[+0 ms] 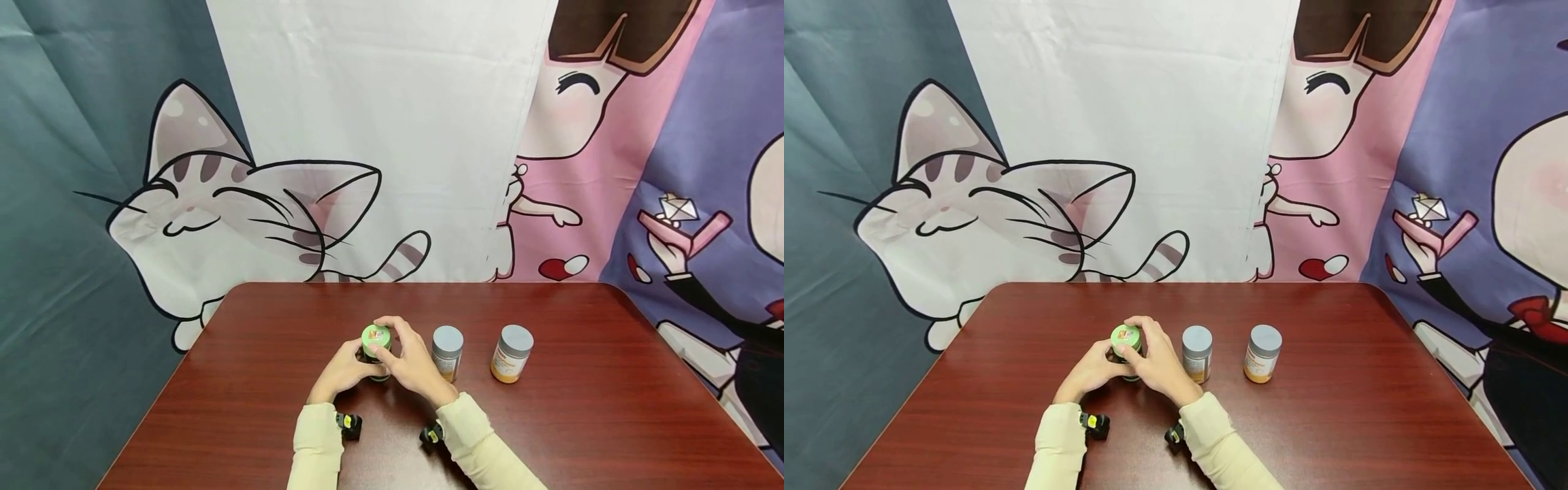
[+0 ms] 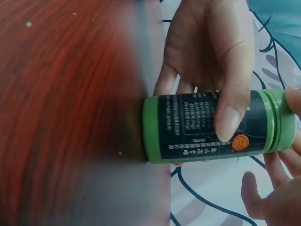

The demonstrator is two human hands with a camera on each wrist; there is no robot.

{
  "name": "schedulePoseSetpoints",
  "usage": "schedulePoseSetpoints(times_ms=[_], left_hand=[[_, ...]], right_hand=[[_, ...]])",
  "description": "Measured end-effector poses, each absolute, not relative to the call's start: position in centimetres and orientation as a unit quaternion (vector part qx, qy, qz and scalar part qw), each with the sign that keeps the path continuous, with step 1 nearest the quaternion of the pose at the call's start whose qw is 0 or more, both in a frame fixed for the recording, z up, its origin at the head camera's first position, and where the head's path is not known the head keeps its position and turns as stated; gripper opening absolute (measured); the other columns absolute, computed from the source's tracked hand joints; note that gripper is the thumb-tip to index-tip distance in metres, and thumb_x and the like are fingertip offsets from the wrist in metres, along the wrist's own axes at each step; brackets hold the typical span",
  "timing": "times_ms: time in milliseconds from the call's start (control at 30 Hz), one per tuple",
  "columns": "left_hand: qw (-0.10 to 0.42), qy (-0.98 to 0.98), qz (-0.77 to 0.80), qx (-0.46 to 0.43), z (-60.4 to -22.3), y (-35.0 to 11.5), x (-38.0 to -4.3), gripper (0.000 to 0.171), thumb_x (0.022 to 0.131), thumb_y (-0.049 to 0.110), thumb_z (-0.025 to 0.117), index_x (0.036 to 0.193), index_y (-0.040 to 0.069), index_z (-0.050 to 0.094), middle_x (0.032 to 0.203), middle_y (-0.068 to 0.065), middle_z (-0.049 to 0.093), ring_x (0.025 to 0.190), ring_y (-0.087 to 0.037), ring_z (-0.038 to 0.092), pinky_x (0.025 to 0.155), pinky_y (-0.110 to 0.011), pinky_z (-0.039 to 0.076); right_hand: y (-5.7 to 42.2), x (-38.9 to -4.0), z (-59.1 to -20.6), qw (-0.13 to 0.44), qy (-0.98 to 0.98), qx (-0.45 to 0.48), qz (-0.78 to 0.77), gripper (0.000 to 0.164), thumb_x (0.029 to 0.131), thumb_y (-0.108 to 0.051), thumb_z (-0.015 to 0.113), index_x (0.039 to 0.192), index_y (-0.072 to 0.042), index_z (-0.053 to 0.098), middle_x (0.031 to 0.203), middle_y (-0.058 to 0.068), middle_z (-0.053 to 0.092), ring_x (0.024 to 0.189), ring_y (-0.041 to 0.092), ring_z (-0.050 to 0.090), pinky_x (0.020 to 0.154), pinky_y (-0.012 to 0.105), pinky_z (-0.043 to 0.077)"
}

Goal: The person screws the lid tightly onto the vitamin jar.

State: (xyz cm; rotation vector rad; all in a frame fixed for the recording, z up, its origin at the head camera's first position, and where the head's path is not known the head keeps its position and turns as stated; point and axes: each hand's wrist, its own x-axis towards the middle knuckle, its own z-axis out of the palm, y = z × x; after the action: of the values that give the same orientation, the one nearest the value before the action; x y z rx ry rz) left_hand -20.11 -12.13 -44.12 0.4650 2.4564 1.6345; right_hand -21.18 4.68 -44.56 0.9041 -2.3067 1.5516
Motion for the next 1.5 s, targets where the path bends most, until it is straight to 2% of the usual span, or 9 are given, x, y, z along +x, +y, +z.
schedulePoseSetpoints(times_ms=[133, 267, 400, 567, 667, 867, 1133, 1333, 1500], left_hand=[[0.073, 0.822, 0.542, 0.160, -44.0, -12.2, -20.1, 0.031, 0.073, 0.016, 0.075, 0.101, 0.010, 0.063, 0.092, 0.001, 0.063, 0.084, -0.017, 0.055, 0.076, -0.031, 0.045], [0.065, 0.821, 0.545, 0.158, -45.7, -12.3, -21.0, 0.030, 0.072, 0.016, 0.076, 0.099, 0.011, 0.064, 0.091, 0.000, 0.063, 0.083, -0.019, 0.055, 0.075, -0.032, 0.045], [0.061, 0.822, 0.546, 0.152, -47.4, -12.5, -21.8, 0.031, 0.071, 0.020, 0.078, 0.099, 0.016, 0.064, 0.091, 0.002, 0.063, 0.082, -0.016, 0.056, 0.076, -0.031, 0.045], [0.057, 0.822, 0.544, 0.159, -47.8, -12.6, -22.0, 0.034, 0.071, 0.024, 0.078, 0.100, 0.016, 0.064, 0.092, 0.002, 0.064, 0.081, -0.014, 0.057, 0.075, -0.029, 0.046], [0.058, 0.825, 0.541, 0.155, -47.4, -12.6, -21.8, 0.034, 0.071, 0.023, 0.078, 0.102, 0.016, 0.064, 0.094, 0.002, 0.064, 0.082, -0.014, 0.056, 0.075, -0.029, 0.046], [0.058, 0.824, 0.538, 0.169, -44.9, -12.3, -20.4, 0.035, 0.073, 0.017, 0.076, 0.105, 0.010, 0.063, 0.096, 0.000, 0.063, 0.083, -0.014, 0.056, 0.074, -0.030, 0.046], [0.055, 0.828, 0.534, 0.162, -46.1, -12.3, -20.9, 0.036, 0.074, 0.023, 0.076, 0.106, 0.013, 0.062, 0.097, 0.002, 0.064, 0.085, -0.013, 0.056, 0.076, -0.030, 0.046], [0.052, 0.828, 0.535, 0.161, -47.6, -12.5, -21.7, 0.038, 0.074, 0.028, 0.076, 0.107, 0.015, 0.062, 0.098, 0.002, 0.064, 0.086, -0.013, 0.058, 0.077, -0.030, 0.047], [0.054, 0.826, 0.537, 0.162, -46.6, -12.4, -21.2, 0.035, 0.074, 0.027, 0.076, 0.105, 0.015, 0.063, 0.096, 0.002, 0.064, 0.086, -0.013, 0.058, 0.079, -0.031, 0.046]], right_hand=[[4.4, -21.1, -44.5, 0.128, -0.790, 0.298, 0.520, 0.040, 0.085, -0.025, 0.066, 0.120, -0.017, 0.049, 0.113, -0.003, 0.055, 0.098, 0.016, 0.052, 0.078, 0.041, 0.045], [4.3, -21.0, -44.4, 0.139, -0.795, 0.293, 0.512, 0.042, 0.084, -0.024, 0.068, 0.119, -0.011, 0.050, 0.110, -0.003, 0.055, 0.094, 0.015, 0.051, 0.074, 0.043, 0.044], [4.4, -21.0, -44.5, 0.134, -0.796, 0.286, 0.516, 0.042, 0.084, -0.028, 0.067, 0.121, -0.017, 0.051, 0.114, -0.006, 0.054, 0.096, 0.011, 0.050, 0.074, 0.042, 0.044], [4.6, -21.0, -44.6, 0.118, -0.784, 0.296, 0.532, 0.047, 0.085, -0.030, 0.065, 0.128, -0.027, 0.045, 0.125, -0.011, 0.050, 0.109, 0.009, 0.049, 0.087, 0.046, 0.042], [4.7, -21.1, -44.6, 0.108, -0.778, 0.314, 0.534, 0.047, 0.088, -0.026, 0.063, 0.130, -0.026, 0.044, 0.128, -0.010, 0.049, 0.112, 0.011, 0.049, 0.091, 0.047, 0.041], [4.6, -21.0, -44.5, 0.104, -0.776, 0.327, 0.530, 0.042, 0.089, -0.022, 0.061, 0.128, -0.025, 0.045, 0.122, -0.004, 0.052, 0.107, 0.011, 0.051, 0.090, 0.043, 0.043], [4.4, -20.9, -44.5, 0.153, -0.800, 0.305, 0.493, 0.041, 0.084, -0.027, 0.067, 0.120, -0.016, 0.051, 0.111, -0.003, 0.054, 0.091, 0.009, 0.048, 0.074, 0.040, 0.043], [4.1, -21.0, -44.5, 0.160, -0.808, 0.295, 0.484, 0.041, 0.081, -0.029, 0.070, 0.115, -0.013, 0.052, 0.108, -0.004, 0.052, 0.098, 0.008, 0.047, 0.083, 0.042, 0.042], [4.2, -20.9, -44.5, 0.157, -0.812, 0.288, 0.482, 0.043, 0.081, -0.033, 0.069, 0.116, -0.015, 0.051, 0.110, -0.005, 0.052, 0.100, 0.009, 0.046, 0.084, 0.039, 0.041]])
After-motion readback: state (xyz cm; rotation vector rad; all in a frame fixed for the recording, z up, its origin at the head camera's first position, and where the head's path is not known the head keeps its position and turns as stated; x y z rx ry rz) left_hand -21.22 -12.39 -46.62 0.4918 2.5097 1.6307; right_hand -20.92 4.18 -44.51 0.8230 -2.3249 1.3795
